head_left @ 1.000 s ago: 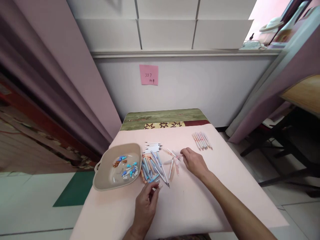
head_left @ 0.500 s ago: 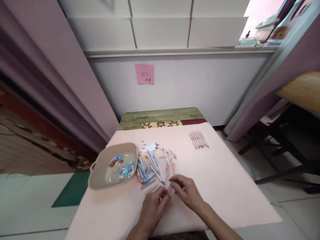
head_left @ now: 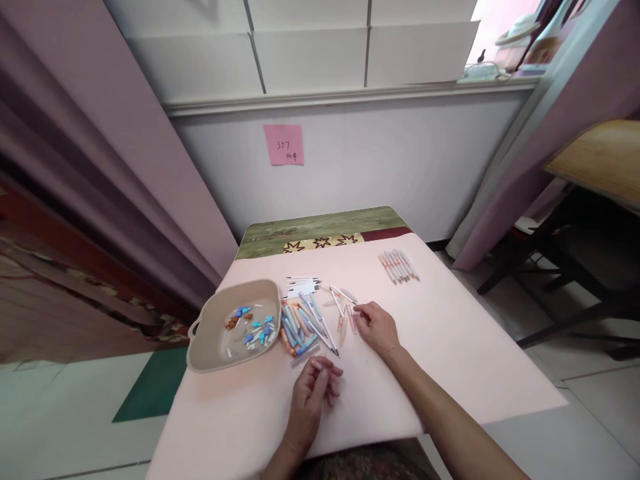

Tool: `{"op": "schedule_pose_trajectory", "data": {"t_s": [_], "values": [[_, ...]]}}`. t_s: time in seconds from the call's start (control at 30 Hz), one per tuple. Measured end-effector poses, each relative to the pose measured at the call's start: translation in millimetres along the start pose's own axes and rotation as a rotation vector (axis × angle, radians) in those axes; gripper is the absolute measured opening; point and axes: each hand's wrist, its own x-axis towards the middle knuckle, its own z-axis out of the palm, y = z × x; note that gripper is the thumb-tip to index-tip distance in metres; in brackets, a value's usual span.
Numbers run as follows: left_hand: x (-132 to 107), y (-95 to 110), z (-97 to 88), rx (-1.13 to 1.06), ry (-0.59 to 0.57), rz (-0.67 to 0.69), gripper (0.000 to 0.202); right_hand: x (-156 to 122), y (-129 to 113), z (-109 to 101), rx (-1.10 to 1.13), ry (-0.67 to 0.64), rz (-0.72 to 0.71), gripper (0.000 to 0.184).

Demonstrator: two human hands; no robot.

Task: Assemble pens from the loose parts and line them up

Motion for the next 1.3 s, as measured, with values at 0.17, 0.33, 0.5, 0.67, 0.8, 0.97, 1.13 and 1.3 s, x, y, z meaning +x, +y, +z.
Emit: {"op": "schedule_pose_trajectory", "data": {"t_s": [0.17,0.33,0.5,0.67,0.8,0.97,1.13,1.3], "values": [[-3,-1,3.7,0.055,-0.063,0.011,0.024,0,-4,-1,0.010,0.004,-0.016,0.014],[-4,-2,5.7,0.071,-0.067,0.017,0.026,-3,-5,-6,0.081,0.071,0.015,0.014],[-4,-4,4.1,0.087,-0.064,0.034,0.027,0,-43,5,0.209,0.106,-0.008,0.022],[-5,-3,4.3,0.110,-0.072,0.090,0.028,25,-127,48,0.477,-0.086,-0.158,0.019],[-6,-3,5.1,0.115,-0.047,0.089,0.027,39,-132,55,0.561,-0.123,-0.102,0.026],[-7,-3,6.0,0.122,0.003,0.049,0.026,28,-42,6,0.479,0.052,0.122,0.033],[-7,-3,7.6,0.137,0.047,0.058,0.025,5,8,-17,0.348,0.139,0.203,0.032],[-7,-4,9.5,0.200,0.109,0.084,0.026,-4,4,-6,0.251,0.093,0.130,0.024]]}}
